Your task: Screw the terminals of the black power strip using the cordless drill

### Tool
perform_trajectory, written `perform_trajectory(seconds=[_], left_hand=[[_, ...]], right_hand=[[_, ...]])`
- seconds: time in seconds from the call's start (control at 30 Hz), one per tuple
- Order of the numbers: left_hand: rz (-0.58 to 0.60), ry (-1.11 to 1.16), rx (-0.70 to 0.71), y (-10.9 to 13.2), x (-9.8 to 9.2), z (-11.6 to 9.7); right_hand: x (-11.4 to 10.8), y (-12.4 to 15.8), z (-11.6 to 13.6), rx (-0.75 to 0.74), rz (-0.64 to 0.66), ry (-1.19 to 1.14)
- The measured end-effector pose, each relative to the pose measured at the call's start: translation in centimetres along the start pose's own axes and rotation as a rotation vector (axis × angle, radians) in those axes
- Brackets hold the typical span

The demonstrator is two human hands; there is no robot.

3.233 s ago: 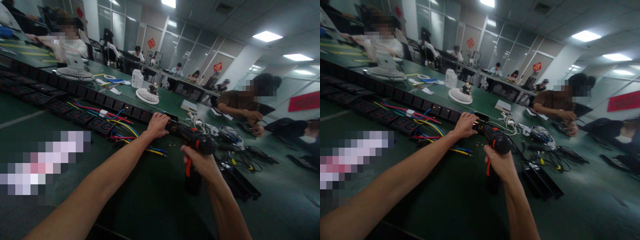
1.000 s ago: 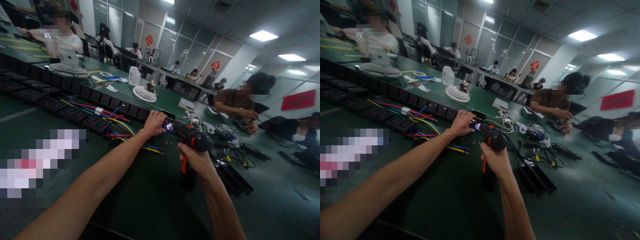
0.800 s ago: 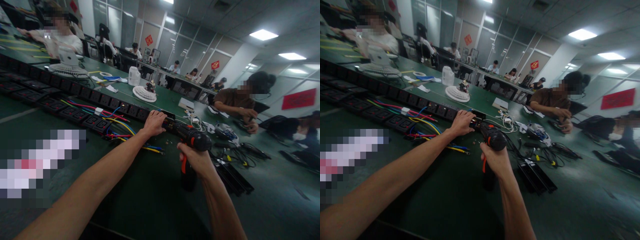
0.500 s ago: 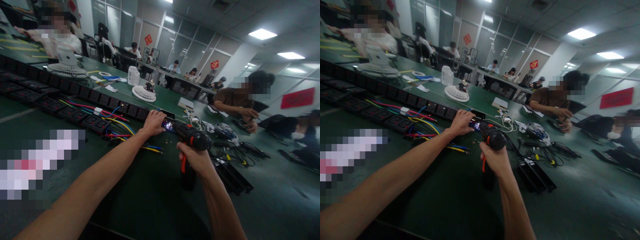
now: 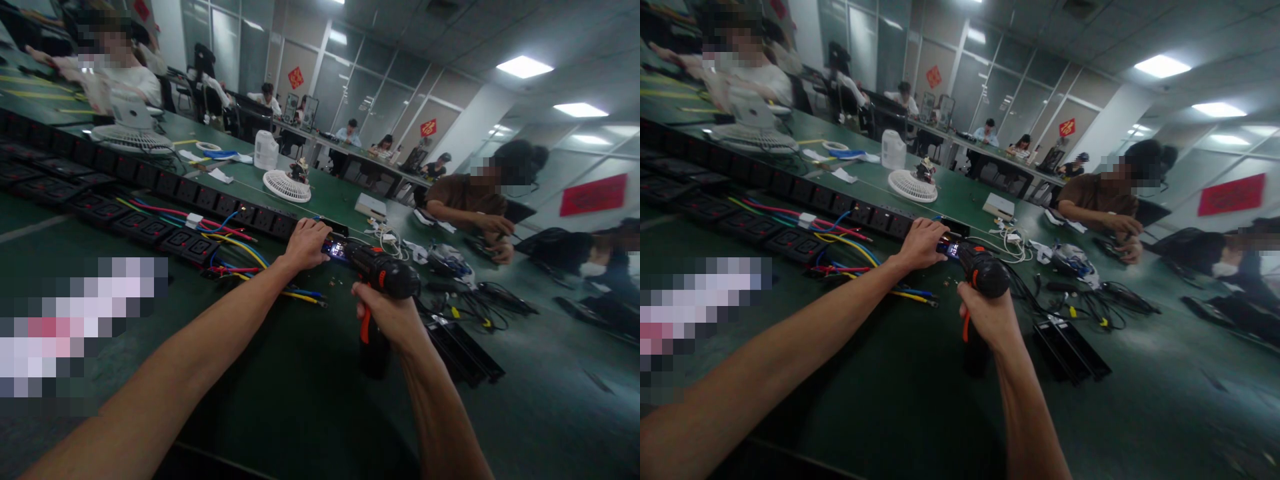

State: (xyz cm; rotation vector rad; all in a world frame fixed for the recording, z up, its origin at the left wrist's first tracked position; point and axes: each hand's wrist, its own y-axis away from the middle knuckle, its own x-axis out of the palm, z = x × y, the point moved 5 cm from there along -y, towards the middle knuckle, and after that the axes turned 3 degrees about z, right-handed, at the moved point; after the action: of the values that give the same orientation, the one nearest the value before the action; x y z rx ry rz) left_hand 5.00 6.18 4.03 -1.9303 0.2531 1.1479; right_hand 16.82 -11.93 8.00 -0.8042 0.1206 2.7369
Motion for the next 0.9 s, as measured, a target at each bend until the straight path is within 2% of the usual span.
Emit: perform_trajectory(seconds=[0.9], left_hand=[[-0.013,0.025,0.007,-0.01,0.39,0.31]], right_hand=[[0.08,0.29,0.43,0.017,0.012,-0.017]])
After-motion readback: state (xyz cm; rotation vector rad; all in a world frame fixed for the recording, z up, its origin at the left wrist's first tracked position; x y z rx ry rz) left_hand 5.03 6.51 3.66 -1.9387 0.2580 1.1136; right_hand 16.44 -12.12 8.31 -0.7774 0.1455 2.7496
